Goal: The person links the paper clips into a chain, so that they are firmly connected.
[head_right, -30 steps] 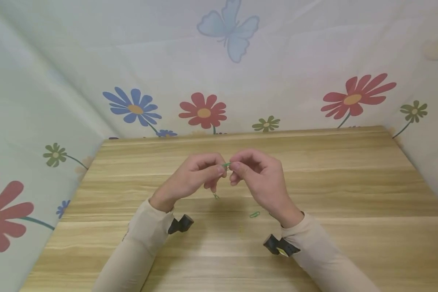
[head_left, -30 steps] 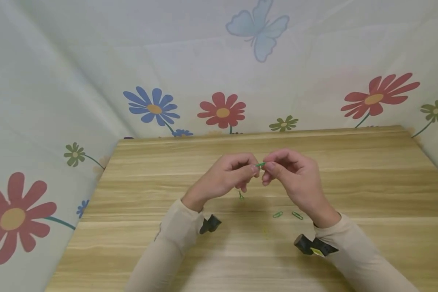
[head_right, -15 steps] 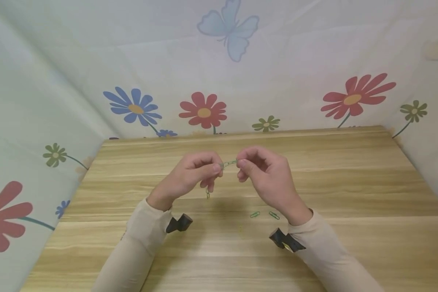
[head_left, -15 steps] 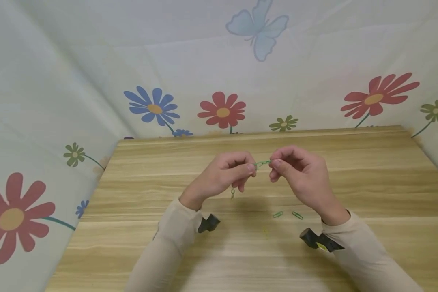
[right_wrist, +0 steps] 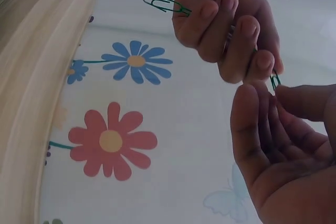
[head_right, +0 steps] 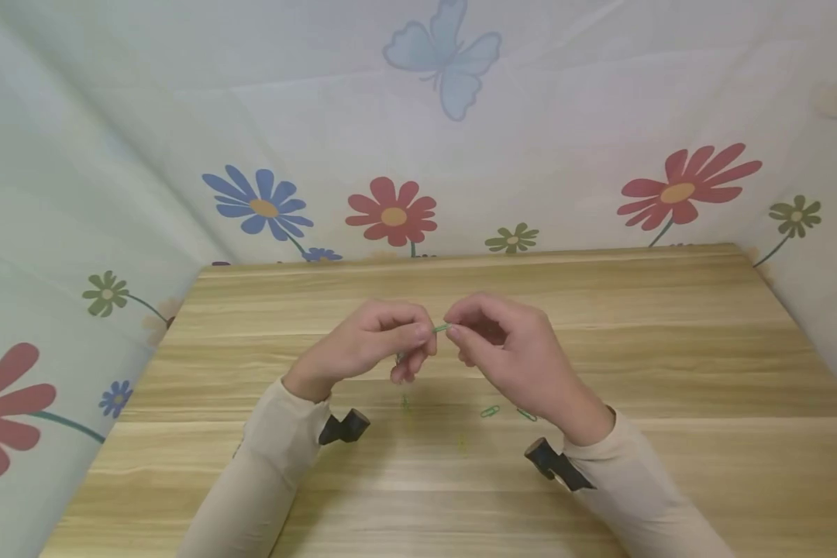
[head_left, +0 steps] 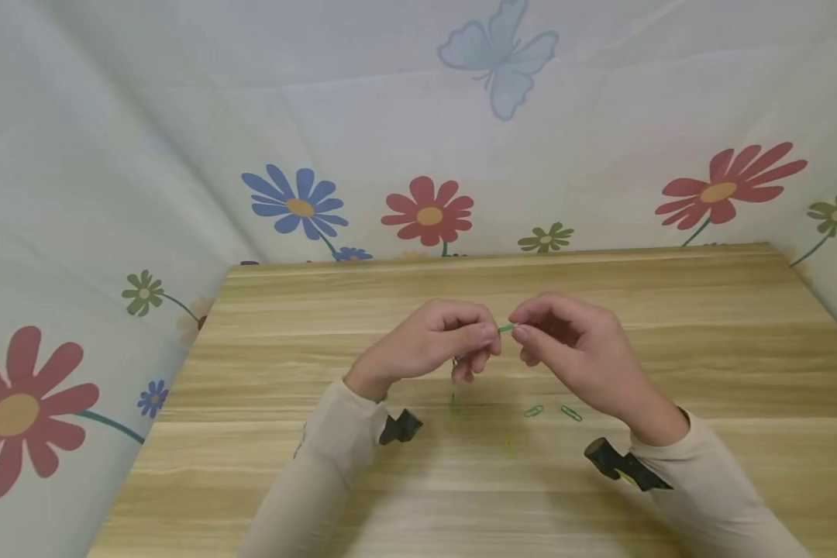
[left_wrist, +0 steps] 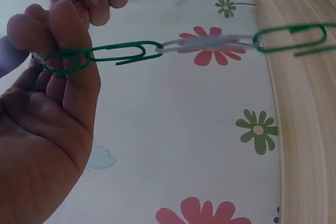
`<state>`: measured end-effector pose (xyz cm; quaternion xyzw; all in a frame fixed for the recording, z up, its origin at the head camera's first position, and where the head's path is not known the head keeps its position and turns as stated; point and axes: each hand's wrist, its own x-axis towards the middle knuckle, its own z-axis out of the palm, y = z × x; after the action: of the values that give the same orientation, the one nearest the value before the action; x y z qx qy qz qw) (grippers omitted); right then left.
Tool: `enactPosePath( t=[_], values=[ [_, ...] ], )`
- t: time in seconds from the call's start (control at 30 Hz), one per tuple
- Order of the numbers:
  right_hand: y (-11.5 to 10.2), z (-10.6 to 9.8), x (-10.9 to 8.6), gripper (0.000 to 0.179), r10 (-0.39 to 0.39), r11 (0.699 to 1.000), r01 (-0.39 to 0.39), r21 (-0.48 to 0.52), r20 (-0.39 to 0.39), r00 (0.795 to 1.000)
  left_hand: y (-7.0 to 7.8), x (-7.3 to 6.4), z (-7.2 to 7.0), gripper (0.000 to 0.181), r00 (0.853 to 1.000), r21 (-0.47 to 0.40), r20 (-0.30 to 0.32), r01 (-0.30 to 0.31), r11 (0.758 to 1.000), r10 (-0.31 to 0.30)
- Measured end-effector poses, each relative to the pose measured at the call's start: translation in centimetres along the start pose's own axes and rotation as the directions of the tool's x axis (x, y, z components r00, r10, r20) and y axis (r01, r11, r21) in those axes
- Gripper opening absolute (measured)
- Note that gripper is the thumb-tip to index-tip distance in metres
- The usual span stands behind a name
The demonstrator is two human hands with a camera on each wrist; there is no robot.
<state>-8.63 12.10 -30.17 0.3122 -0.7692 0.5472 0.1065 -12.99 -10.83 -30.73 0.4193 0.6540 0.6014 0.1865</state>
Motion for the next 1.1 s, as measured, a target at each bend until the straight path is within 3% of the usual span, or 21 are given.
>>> enactPosePath(
  t=[0.13, 0.2, 0.27, 0.4, 0.47, 0.53, 0.63, 0.8, 1.0, 1.1],
  values=[
    [0.3, -1.0, 0.0, 0.022, 0.067, 0.991, -0.057, -0.119, 0.086, 0.994, 0.2, -0.3, -0.6, 0.026, 0.998, -0.005, -0.069, -0.007, 1.0, 0.006],
    [0.6, -1.6, 0.1, 0.02, 0.136, 0.969, -0.09, -0.229, 0.191, 0.972, 0.3, -0.5, -1.0, 0.029, 0.993, -0.015, -0.118, -0.018, 1.0, 0.016],
    [1.2, -2.2, 0.0, 0.019, 0.215, 0.939, -0.108, -0.325, 0.315, 0.924, 0.5, -0.7, -1.3, 0.032, 0.985, -0.038, -0.169, -0.04, 0.998, 0.033],
    [3.0, -2.4, -0.5, 0.021, 0.352, 0.89, -0.123, -0.438, 0.491, 0.797, 0.6, -1.0, -1.9, 0.04, 0.965, -0.06, -0.249, -0.099, 0.993, 0.081],
    [4.1, -2.1, -1.0, 0.021, 0.401, 0.869, -0.136, -0.476, 0.516, 0.757, 0.6, -1.2, -2.0, 0.041, 0.958, -0.062, -0.269, -0.116, 0.991, 0.095],
    [4.9, -1.7, -1.5, 0.021, 0.437, 0.849, -0.145, -0.508, 0.521, 0.733, 0.6, -1.3, -2.1, 0.041, 0.954, -0.055, -0.281, -0.124, 0.991, 0.104],
    [5.7, -1.0, -2.1, 0.019, 0.453, 0.834, -0.131, -0.535, 0.531, 0.716, 0.7, -1.4, -2.2, 0.039, 0.952, -0.056, -0.289, -0.124, 0.991, 0.103],
    [6.4, 0.4, -2.8, 0.009, 0.422, 0.839, -0.075, -0.539, 0.557, 0.716, 0.7, -1.5, -2.2, 0.037, 0.951, -0.085, -0.293, -0.132, 0.988, 0.102],
    [7.0, 1.6, -3.6, 0.027, 0.416, 0.801, -0.017, -0.598, 0.536, 0.734, 0.5, -1.4, -2.1, 0.023, 0.949, -0.199, -0.295, -0.171, 0.965, 0.107],
    [6.9, 2.1, -3.8, 0.029, 0.401, 0.806, -0.007, -0.592, 0.537, 0.742, 0.4, -1.2, -2.1, 0.025, 0.946, -0.259, -0.301, -0.2, 0.945, 0.118]
  ],
)
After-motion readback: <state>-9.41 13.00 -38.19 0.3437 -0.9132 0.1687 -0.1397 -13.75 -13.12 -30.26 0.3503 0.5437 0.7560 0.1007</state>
